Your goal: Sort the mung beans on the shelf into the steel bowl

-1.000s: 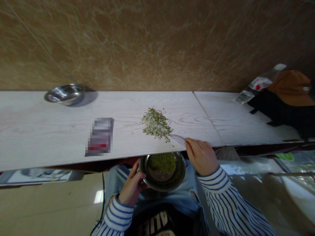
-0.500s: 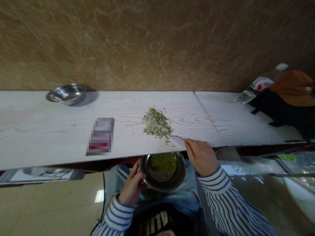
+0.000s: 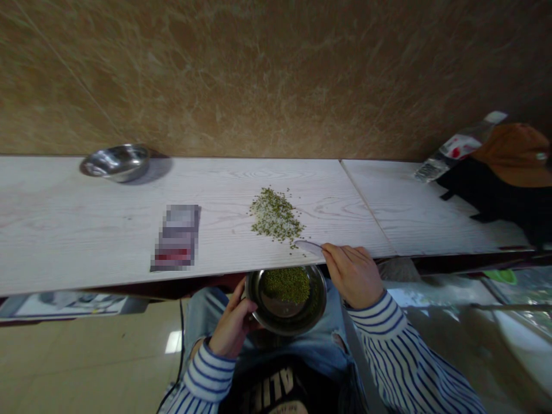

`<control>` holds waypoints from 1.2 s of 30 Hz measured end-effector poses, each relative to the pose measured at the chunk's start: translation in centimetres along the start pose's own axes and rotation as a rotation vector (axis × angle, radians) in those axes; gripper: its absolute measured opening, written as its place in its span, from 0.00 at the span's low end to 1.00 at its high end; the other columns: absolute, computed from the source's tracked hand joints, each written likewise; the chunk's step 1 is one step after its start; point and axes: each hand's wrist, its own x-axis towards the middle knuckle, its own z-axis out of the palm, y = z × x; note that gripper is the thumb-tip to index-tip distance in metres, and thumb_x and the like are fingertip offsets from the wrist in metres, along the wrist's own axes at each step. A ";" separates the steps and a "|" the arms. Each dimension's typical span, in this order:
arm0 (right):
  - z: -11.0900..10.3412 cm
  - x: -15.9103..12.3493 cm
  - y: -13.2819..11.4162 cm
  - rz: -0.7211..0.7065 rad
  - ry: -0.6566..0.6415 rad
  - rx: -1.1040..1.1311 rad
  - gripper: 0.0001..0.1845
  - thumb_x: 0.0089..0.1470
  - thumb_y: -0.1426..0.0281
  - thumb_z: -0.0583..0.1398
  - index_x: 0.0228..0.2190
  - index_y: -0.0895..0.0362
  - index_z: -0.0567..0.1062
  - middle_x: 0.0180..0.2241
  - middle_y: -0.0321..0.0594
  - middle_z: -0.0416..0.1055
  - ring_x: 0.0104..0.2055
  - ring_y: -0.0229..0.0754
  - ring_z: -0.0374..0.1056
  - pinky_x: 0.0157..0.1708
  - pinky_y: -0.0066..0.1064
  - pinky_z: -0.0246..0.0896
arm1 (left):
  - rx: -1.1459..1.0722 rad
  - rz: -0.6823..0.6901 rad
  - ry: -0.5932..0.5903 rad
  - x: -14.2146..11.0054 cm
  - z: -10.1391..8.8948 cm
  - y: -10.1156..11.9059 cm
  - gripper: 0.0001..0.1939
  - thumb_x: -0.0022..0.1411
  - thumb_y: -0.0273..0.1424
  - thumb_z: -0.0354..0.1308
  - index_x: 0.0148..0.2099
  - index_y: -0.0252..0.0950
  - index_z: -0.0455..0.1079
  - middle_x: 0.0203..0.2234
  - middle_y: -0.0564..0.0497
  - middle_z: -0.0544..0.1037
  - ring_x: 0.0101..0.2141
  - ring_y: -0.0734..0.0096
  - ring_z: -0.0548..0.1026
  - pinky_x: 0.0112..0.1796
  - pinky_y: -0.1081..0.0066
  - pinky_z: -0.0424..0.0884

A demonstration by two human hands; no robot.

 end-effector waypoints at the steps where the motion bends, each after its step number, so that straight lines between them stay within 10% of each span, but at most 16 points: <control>1: 0.0 0.1 0.0 -0.001 0.000 -0.001 0.11 0.59 0.71 0.51 0.39 0.59 0.71 0.29 0.40 0.74 0.33 0.38 0.68 0.36 0.31 0.51 | -0.003 0.000 0.003 0.0 0.0 0.0 0.34 0.45 0.23 0.54 0.57 0.44 0.58 0.31 0.54 0.73 0.26 0.72 0.70 0.23 0.72 0.68; 36: 1.2 2.8 -0.2 -0.076 -0.049 0.069 0.11 0.59 0.69 0.51 0.39 0.57 0.72 0.29 0.39 0.74 0.34 0.38 0.67 0.36 0.30 0.48 | -0.019 0.032 0.023 -0.1 -1.1 -0.2 0.35 0.46 0.23 0.54 0.58 0.44 0.57 0.32 0.54 0.73 0.25 0.71 0.71 0.25 0.69 0.69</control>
